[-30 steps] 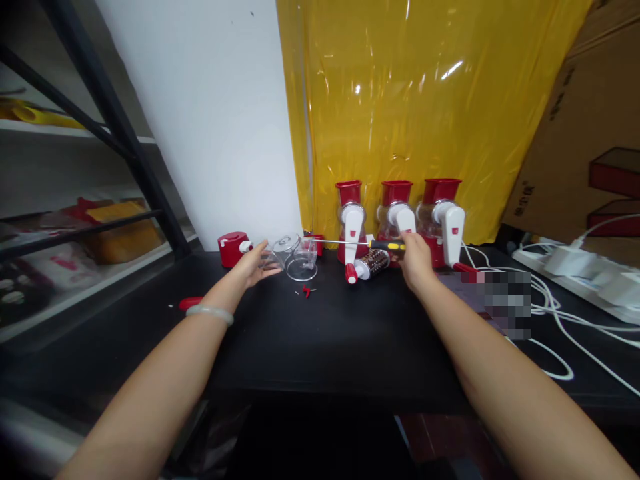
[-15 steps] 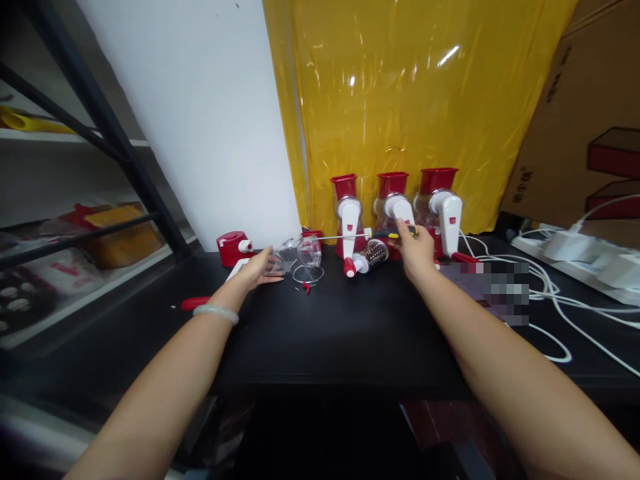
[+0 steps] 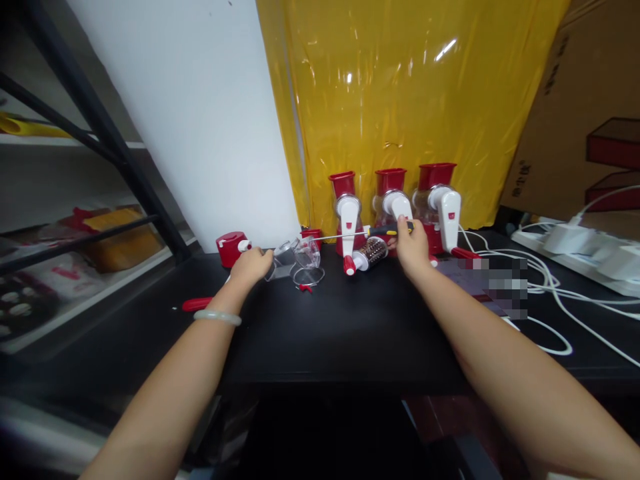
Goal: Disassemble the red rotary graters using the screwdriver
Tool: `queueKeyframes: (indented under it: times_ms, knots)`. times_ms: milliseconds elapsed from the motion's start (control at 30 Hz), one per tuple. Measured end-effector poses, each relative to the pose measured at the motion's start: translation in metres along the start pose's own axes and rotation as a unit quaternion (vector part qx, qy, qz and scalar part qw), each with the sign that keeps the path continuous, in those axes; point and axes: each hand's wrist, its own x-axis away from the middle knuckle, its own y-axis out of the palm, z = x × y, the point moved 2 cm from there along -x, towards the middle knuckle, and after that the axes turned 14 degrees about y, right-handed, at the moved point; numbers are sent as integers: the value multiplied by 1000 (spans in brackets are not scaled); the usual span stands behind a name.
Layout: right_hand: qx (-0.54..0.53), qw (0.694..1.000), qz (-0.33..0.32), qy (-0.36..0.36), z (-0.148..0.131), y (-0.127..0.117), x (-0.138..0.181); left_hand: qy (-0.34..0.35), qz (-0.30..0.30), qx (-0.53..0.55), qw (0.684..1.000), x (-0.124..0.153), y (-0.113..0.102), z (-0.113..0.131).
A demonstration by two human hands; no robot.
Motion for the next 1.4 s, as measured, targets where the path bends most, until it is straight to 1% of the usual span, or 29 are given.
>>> queueKeyframes:
  times_ms: [67, 100, 167, 233, 267, 333, 367, 467, 500, 567, 833, 967, 1267, 1400]
  knots:
    - [-2, 1000, -5, 8, 2, 0, -2, 23, -20, -76, 997, 1, -4, 5]
    - [-5, 1000, -9, 15, 3, 0, -2, 43, -21, -111, 993, 2, -6, 7]
    - [-16, 999, -18, 31, 5, 1, -3, 95, 5, -138, 986, 1, -9, 11]
    - [-30, 998, -28, 42, 5, 3, -1, 175, 39, -96, 979, 2, -9, 15]
    - [-38, 998, -33, 48, 4, 4, 0, 219, 46, -62, 973, 3, -7, 18]
    - [-60, 996, -39, 62, 2, 7, 3, 288, 35, -4, 957, 5, -2, 21]
    - [-73, 994, -40, 71, 0, 8, 5, 305, 17, 10, 952, 7, 1, 22]
    - [-112, 988, -49, 95, -4, 11, 10, 304, -47, 6, 951, 12, 9, 24]
    - [-122, 986, -54, 99, -5, 12, 11, 301, -62, -1, 951, 13, 10, 24]
    - [-134, 984, -64, 99, -7, 13, 13, 299, -73, -12, 951, 14, 11, 25]
    - [-146, 982, -74, 91, -5, 13, 14, 297, -73, -20, 952, 15, 11, 28]
    - [-159, 983, -59, 74, -1, 13, 12, 298, -70, -16, 952, 15, 11, 29]
    - [-113, 993, -15, 19, -2, 10, 11, 293, -64, -23, 954, 16, 11, 31]
    - [-129, 992, -4, 6, 0, 9, 9, 286, -65, -22, 956, 18, 9, 33]
